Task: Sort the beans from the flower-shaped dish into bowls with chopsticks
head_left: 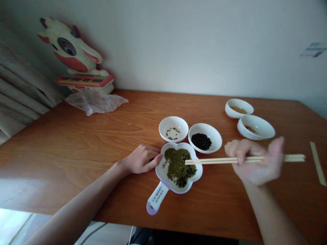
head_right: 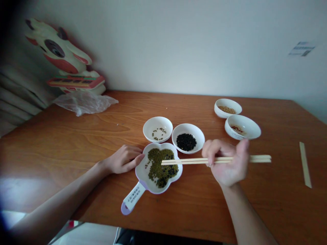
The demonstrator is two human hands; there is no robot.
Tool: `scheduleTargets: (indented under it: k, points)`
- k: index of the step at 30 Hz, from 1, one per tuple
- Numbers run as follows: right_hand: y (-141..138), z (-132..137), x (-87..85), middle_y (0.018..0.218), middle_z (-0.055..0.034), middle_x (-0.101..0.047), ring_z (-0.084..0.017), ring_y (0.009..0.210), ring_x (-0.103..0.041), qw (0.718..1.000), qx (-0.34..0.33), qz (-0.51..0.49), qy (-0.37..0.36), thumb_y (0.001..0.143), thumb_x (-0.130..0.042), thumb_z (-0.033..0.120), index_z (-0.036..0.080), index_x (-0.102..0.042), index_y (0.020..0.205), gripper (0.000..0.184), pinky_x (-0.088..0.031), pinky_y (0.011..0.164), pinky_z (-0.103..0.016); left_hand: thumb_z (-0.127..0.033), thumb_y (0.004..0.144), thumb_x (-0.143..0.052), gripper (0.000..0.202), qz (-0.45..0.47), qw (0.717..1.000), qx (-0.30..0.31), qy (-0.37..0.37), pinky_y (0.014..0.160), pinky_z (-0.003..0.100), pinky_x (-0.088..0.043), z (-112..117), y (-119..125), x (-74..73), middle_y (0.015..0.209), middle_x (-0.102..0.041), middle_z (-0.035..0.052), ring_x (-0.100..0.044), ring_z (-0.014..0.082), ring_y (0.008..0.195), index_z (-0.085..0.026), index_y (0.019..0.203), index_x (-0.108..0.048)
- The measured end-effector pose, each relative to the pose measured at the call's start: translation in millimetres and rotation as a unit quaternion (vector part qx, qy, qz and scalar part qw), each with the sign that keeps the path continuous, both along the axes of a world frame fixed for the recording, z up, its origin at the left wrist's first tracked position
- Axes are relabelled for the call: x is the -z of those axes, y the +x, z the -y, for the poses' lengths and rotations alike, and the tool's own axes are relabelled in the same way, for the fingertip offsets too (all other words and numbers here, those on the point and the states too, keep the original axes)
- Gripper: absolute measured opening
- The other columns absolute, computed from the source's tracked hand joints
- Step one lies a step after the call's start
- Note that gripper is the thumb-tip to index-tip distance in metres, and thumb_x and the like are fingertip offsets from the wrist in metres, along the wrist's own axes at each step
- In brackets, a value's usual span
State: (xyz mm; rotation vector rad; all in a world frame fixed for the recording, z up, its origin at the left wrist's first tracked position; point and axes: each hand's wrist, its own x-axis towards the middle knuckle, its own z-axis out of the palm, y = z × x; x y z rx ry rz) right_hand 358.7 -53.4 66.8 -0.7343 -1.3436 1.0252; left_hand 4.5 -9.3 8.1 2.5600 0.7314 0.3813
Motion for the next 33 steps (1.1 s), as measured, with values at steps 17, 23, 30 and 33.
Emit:
scheduleTargets:
  k: [17, 23, 30, 33]
  points:
    - [-15.2, 0.9, 16.8, 0.055, -0.0034, -0.053, -0.016, 0.054, -0.048, 0.973, -0.157, 0.144, -0.092, 0.099, -0.003, 0.074, 0.021, -0.058, 0.057, 0.088, -0.038, 0.054, -0.032, -0.031, 0.109, -0.034, 0.044, 0.012, 1.000, 0.002, 0.000, 0.064, 0.027, -0.042, 0.7, 0.1, 1.1, 0.073, -0.061, 0.0034, -0.056, 0.0136, 0.065, -0.018, 0.071, -0.052]
    - [-16.4, 1.4, 21.0, 0.056, -0.0036, -0.053, -0.016, 0.054, -0.049, 0.969, -0.166, 0.155, -0.099, 0.099, -0.002, 0.074, 0.020, -0.059, 0.059, 0.087, -0.038, 0.054, -0.031, -0.030, 0.110, -0.033, 0.042, 0.003, 1.000, 0.005, -0.014, 0.066, 0.028, -0.041, 0.7, -0.5, 0.3, 0.075, -0.061, 0.0038, -0.057, 0.0138, 0.067, -0.018, 0.072, -0.048]
    - [-17.7, 2.2, 26.1, 0.054, -0.0039, -0.054, -0.016, 0.053, -0.050, 0.970, -0.157, 0.150, -0.106, 0.101, -0.003, 0.071, 0.020, -0.060, 0.058, 0.088, -0.038, 0.053, -0.031, -0.031, 0.110, -0.032, 0.042, -0.001, 1.000, 0.010, -0.021, 0.066, 0.028, -0.039, -0.2, -0.4, 0.5, 0.075, -0.059, 0.0037, -0.055, 0.0139, 0.068, -0.018, 0.073, -0.047]
    - [-18.9, 2.1, 24.9, 0.054, -0.0037, -0.054, -0.015, 0.052, -0.049, 0.972, -0.162, 0.139, -0.101, 0.101, -0.004, 0.071, 0.020, -0.059, 0.057, 0.087, -0.037, 0.052, -0.031, -0.031, 0.110, -0.032, 0.042, 0.000, 1.000, 0.008, -0.021, 0.066, 0.028, -0.039, 0.4, -0.2, -0.7, 0.075, -0.059, 0.0037, -0.055, 0.0139, 0.068, -0.018, 0.073, -0.047]
